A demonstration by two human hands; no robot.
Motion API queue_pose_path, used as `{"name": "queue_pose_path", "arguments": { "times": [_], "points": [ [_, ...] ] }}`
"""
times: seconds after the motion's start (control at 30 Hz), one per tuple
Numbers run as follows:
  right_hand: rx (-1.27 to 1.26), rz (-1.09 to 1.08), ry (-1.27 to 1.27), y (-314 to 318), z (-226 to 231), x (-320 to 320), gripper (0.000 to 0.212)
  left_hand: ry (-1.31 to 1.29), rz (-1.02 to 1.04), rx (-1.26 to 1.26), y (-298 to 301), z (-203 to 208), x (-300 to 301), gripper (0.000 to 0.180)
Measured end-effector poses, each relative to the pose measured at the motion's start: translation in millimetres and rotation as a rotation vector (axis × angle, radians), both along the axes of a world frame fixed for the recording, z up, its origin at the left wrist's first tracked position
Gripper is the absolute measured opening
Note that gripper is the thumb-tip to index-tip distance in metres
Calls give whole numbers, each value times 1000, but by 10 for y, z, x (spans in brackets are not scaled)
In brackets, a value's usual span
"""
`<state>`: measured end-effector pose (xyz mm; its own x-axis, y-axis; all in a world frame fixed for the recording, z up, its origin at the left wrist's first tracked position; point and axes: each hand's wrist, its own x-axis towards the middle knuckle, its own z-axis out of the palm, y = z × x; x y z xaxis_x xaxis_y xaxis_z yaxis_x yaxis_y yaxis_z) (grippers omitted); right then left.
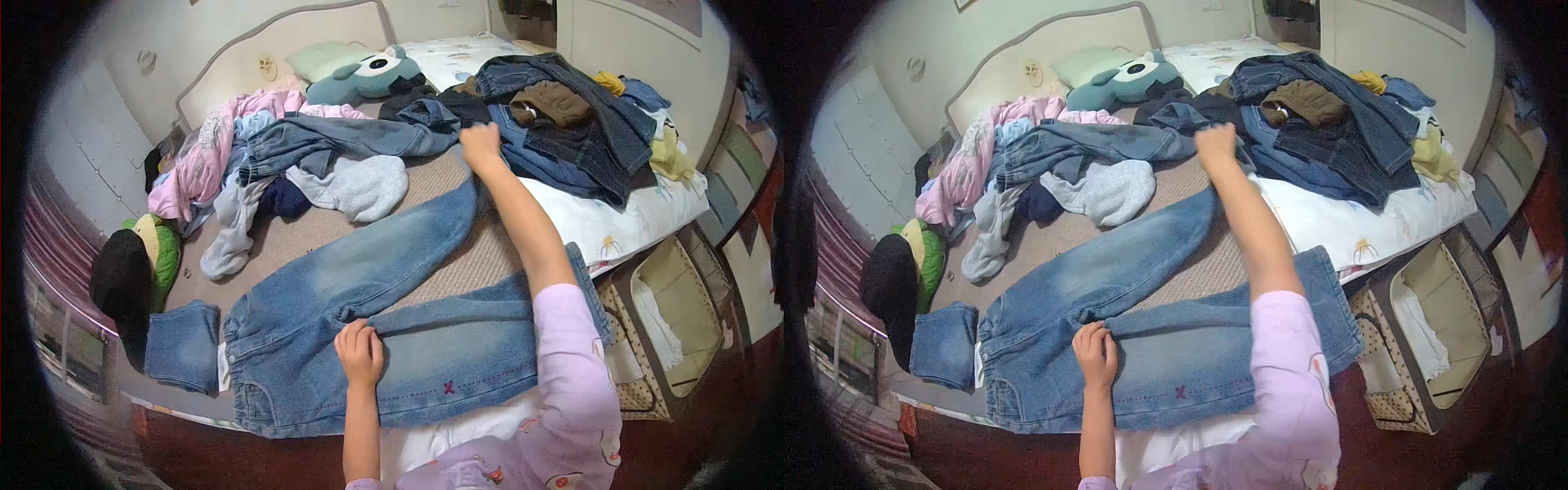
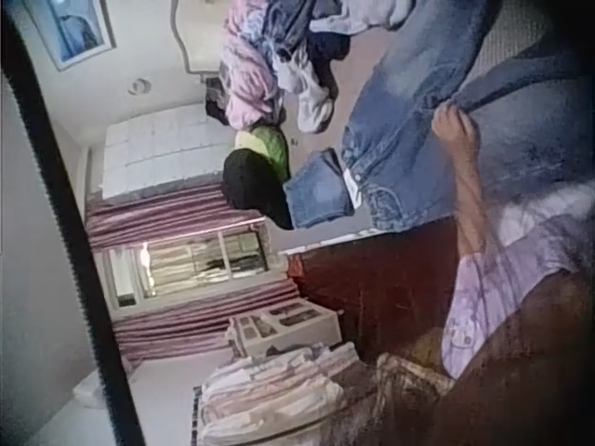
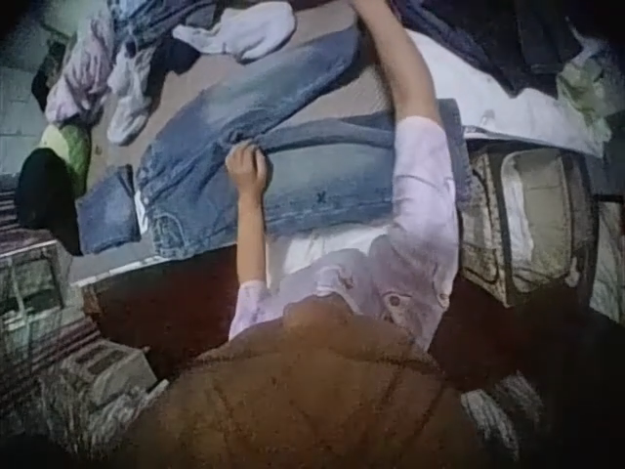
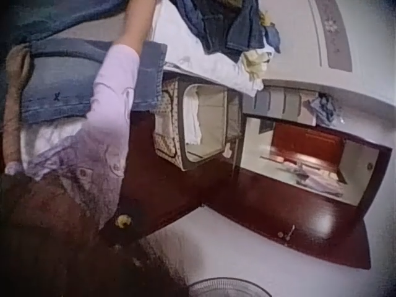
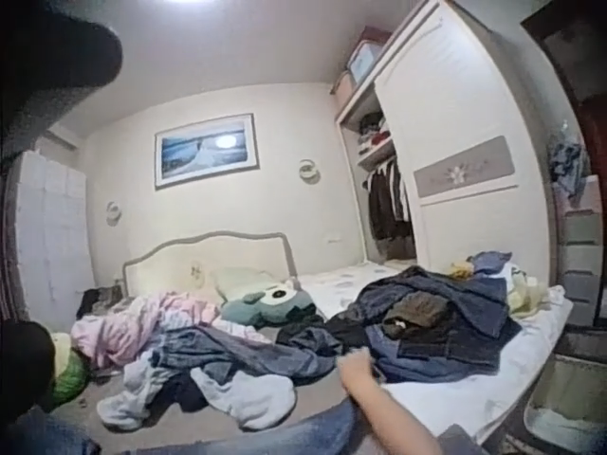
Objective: Fold several pairs of jeans on a bed.
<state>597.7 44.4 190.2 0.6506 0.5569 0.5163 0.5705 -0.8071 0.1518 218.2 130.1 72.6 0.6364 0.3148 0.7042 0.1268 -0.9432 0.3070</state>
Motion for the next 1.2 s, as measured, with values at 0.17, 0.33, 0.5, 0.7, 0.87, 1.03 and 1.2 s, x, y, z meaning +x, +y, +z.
{"name": "queue_pose_path", "arguments": {
  "times": [0.17,0.33,0.5,0.7,0.87,1.03,1.2],
  "points": [
    [823,422,-14,2,535,-145,21,-145,49,-30,17,-38,-46,10],
    [991,60,283,-723,-247,165,41,-162,7,2,44,-19,22,13],
    [880,-468,637,-1210,-1121,87,56,-136,-4,-43,74,-13,19,13],
    [1232,-274,1212,-1047,-1065,14,58,-141,8,-46,83,-20,-34,9],
    [1210,-635,864,-628,-826,-154,97,-155,-4,-17,52,-60,-3,9],
    [1101,-643,768,-247,-537,-351,94,-179,45,-29,60,-106,45,9],
    [913,-513,641,87,-331,-210,76,-249,47,-18,40,-115,26,10]
  ]
}}
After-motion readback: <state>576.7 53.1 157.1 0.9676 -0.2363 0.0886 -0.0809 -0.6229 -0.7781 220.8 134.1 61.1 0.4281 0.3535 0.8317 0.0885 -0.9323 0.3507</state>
